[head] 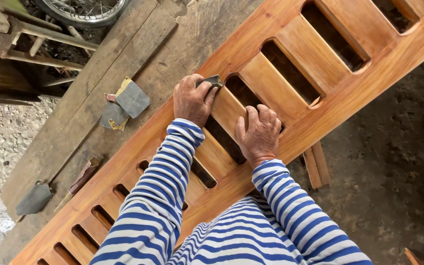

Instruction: The person sands a long wooden board with rectangular cutouts using a sanding block. They move the block back and forth along the surface and inside the cutouts to smooth the wood.

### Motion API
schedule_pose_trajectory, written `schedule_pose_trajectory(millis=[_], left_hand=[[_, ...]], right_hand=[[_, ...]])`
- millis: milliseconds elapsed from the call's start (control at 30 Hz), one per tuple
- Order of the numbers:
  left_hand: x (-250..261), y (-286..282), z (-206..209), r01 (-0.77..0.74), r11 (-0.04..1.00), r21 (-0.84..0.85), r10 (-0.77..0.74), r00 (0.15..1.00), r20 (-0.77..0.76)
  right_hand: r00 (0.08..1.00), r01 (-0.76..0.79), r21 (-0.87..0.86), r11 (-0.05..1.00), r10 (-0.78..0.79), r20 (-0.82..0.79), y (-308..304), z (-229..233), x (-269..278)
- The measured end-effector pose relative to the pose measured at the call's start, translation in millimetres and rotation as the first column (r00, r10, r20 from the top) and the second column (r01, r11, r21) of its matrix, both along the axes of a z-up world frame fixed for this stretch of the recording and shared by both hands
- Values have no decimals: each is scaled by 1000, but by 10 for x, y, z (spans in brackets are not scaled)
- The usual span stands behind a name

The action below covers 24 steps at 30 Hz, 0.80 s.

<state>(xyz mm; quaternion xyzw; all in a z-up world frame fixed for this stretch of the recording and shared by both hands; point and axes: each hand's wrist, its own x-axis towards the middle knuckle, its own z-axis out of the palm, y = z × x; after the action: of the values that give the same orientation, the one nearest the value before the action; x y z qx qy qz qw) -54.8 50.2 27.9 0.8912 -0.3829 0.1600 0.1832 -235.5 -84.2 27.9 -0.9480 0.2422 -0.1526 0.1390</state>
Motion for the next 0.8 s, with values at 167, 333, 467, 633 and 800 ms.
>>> schedule_pose_trajectory(millis=[167, 333, 467, 633, 800], left_hand=[[-85, -91, 112, -126, 991, -44, 123, 990, -64], [-170, -210, 151, -190, 979, -76, 166, 955, -245], [-255, -347, 372, -158, 987, 24, 157, 927, -340], [-171, -337, 387, 6, 976, 217, 81, 917, -391], [90, -504, 444, 107, 939, 328, 58, 888, -456]], right_hand=[[1000, -7, 21, 1000, 7, -21, -1, 55, 3], [1000, -5, 20, 1000, 6, -28, -8, 61, -3], [1000, -14, 21, 1000, 15, -19, -13, 83, 0], [1000, -14, 25, 1000, 14, -12, -18, 74, -5], [1000, -13, 36, 999, 14, -13, -19, 114, -9]])
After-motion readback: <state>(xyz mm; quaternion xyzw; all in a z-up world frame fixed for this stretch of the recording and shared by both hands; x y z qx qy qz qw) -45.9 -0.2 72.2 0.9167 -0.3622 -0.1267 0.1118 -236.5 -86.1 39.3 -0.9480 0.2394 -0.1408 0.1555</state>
